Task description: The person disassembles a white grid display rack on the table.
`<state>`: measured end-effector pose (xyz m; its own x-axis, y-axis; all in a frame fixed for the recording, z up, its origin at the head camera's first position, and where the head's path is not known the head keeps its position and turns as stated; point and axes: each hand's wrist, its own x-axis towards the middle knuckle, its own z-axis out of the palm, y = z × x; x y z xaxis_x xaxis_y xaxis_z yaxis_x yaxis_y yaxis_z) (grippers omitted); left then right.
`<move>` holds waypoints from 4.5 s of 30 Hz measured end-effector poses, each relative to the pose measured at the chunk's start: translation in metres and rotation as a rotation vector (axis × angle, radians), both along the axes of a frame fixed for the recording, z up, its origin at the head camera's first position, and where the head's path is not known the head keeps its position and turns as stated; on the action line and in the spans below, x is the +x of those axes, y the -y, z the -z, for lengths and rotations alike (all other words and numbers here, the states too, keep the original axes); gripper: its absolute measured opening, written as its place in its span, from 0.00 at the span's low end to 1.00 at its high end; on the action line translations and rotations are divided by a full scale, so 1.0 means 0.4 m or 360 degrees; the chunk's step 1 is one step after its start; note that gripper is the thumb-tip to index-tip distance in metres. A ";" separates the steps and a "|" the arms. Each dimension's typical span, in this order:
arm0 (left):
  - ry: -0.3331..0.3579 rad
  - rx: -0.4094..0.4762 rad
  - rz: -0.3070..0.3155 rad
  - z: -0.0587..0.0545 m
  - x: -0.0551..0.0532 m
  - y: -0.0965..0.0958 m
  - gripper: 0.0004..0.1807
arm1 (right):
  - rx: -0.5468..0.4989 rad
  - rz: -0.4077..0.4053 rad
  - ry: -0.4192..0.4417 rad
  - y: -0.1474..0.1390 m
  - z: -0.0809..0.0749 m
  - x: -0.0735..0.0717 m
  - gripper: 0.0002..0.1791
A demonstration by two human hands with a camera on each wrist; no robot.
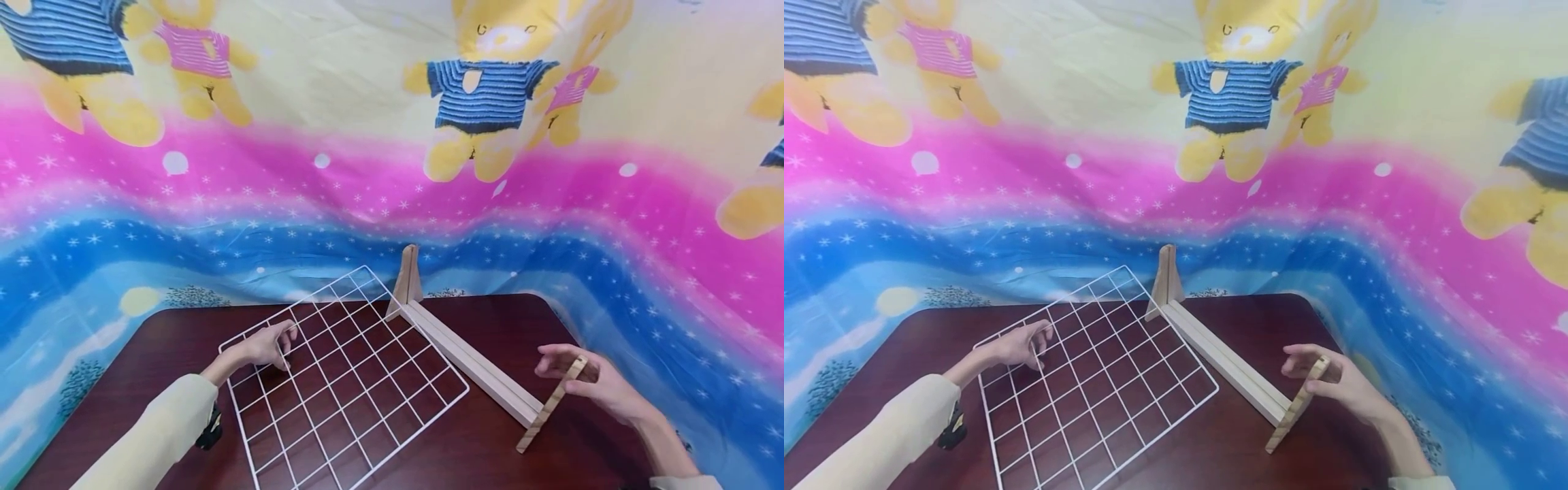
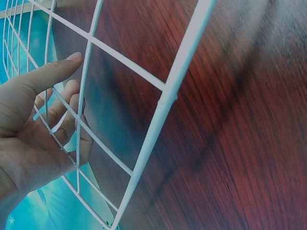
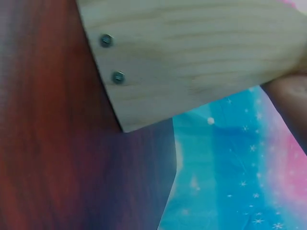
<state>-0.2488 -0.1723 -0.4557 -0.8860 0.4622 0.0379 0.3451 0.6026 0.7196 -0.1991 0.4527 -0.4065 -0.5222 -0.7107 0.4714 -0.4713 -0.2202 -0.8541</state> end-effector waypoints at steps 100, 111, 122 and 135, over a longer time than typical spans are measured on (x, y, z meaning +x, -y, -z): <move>-0.0311 -0.0532 0.0076 0.035 0.330 -0.118 0.42 | -0.0155 -0.0080 0.0174 0.030 0.025 0.022 0.21; -0.0321 -0.0368 0.0115 0.049 0.306 -0.110 0.43 | -0.0142 -0.0048 0.0111 0.022 0.028 0.015 0.19; -0.0207 -0.0245 0.0248 0.052 0.275 -0.088 0.43 | -0.0138 -0.0051 0.0094 0.025 0.029 0.016 0.18; -0.0077 -0.0177 0.0319 0.042 0.265 -0.079 0.43 | -0.0175 -0.0079 0.0143 0.026 0.027 0.014 0.20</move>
